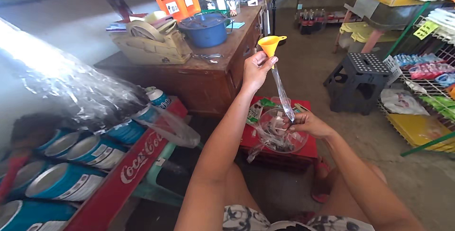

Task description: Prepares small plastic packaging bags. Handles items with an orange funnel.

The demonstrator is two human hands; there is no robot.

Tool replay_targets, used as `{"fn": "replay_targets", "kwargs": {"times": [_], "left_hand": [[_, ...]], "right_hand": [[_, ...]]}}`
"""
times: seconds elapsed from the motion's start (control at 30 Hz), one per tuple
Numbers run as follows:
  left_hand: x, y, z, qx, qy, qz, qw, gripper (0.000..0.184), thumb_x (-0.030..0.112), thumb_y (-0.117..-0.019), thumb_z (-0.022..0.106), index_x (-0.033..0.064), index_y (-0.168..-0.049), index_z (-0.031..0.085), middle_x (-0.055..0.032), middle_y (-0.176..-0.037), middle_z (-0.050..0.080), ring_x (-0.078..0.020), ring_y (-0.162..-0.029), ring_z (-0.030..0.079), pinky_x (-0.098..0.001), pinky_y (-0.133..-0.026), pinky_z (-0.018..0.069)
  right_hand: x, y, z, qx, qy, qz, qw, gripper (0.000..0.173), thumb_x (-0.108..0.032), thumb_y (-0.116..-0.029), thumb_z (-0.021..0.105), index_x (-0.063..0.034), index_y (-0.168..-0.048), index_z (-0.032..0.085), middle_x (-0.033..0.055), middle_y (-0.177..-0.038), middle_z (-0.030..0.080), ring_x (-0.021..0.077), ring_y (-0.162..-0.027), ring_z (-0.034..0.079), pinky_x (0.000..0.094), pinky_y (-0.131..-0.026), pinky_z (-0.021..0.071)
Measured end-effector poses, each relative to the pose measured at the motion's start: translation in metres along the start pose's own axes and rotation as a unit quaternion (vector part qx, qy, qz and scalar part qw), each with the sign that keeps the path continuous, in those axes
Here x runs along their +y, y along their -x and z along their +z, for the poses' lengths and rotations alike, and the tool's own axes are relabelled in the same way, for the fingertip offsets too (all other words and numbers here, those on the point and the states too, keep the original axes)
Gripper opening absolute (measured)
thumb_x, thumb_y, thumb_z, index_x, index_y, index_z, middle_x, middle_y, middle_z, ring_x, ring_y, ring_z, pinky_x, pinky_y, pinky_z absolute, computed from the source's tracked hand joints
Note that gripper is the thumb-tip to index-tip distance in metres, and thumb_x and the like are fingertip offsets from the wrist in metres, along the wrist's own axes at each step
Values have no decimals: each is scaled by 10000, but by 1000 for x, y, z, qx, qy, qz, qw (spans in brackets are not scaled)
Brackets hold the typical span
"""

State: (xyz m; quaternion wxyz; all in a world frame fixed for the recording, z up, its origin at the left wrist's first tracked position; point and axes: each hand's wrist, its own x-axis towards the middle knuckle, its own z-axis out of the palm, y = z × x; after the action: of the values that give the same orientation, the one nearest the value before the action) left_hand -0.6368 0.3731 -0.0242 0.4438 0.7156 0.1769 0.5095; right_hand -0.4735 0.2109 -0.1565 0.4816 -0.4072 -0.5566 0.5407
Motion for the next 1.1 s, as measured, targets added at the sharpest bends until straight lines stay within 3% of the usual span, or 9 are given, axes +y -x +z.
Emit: {"fn": "replay_targets", "kwargs": {"times": [0.1,0.17,0.27,0.4,0.6,0.7,0.8,1.0,1.1], "left_hand": [[-2,12,1,-25,19,0,999,151,39,-963,671,-47,-1087,668,-52,-960,740,-51,-900,696,-254,-871,572],[-6,31,3,-63,-1,-5,998,185,55,-964,672,-62,-1108,669,-85,-988,736,-79,-914,700,-281,-879,580],[-27,67,11,-117,-54,-14,992,142,58,-964,682,-45,-1063,680,-96,-942,726,-95,-844,695,-290,-820,590],[-65,96,20,-127,-83,-65,986,166,63,-960,694,-28,-1098,695,-117,-1018,739,-147,-927,716,-352,-885,589],[-114,112,15,-110,-79,-139,981,223,56,-987,646,-45,-1181,687,-159,-1091,725,-179,-966,705,-363,-918,568],[-113,110,11,-103,-78,-171,977,213,69,-1000,635,-35,-1180,684,-150,-1081,714,-167,-940,688,-350,-892,564],[-110,107,8,-105,-62,-176,977,205,69,-1006,627,-34,-1173,684,-145,-1066,716,-160,-924,685,-347,-880,563],[-91,104,7,-110,-43,-169,979,161,47,-1003,623,-19,-1131,696,-114,-1034,724,-115,-877,674,-310,-840,561],[-80,101,9,-127,-33,-161,978,162,65,-1017,606,-8,-1134,691,-103,-1026,733,-118,-873,679,-310,-825,559]], "right_hand": [[-18,6,-5,123,182,-34,975,581,-51,-898,703,13,-1438,500,103,-1156,723,138,-995,714,311,-900,592],[-37,4,-7,273,282,-115,913,696,-103,-917,731,-14,-1520,394,115,-1072,731,151,-915,715,339,-840,596],[-66,0,-3,279,414,-207,842,825,-143,-924,723,-19,-1590,251,87,-1033,713,159,-865,700,355,-802,593],[-60,-21,2,196,530,-209,798,262,-112,-966,695,-38,-1217,715,160,-1033,737,306,-883,736,496,-806,601],[-4,-19,-28,376,345,-110,853,228,-135,-1042,586,36,-1172,663,154,-952,719,213,-809,714,408,-777,605],[53,-20,-43,288,363,108,880,319,-167,-1067,521,82,-1233,632,258,-1086,688,367,-1004,684,538,-949,530],[114,-28,-37,160,369,223,888,330,-184,-1074,503,68,-1245,633,258,-1131,681,375,-1045,676,545,-987,505],[112,-31,-31,108,404,273,866,479,-354,-1089,490,-53,-1455,554,283,-1260,656,458,-1168,632,643,-1047,437],[85,-26,-29,141,325,155,922,518,-358,-1045,570,-19,-1436,561,245,-1329,625,359,-1195,618,525,-1049,472]]}}
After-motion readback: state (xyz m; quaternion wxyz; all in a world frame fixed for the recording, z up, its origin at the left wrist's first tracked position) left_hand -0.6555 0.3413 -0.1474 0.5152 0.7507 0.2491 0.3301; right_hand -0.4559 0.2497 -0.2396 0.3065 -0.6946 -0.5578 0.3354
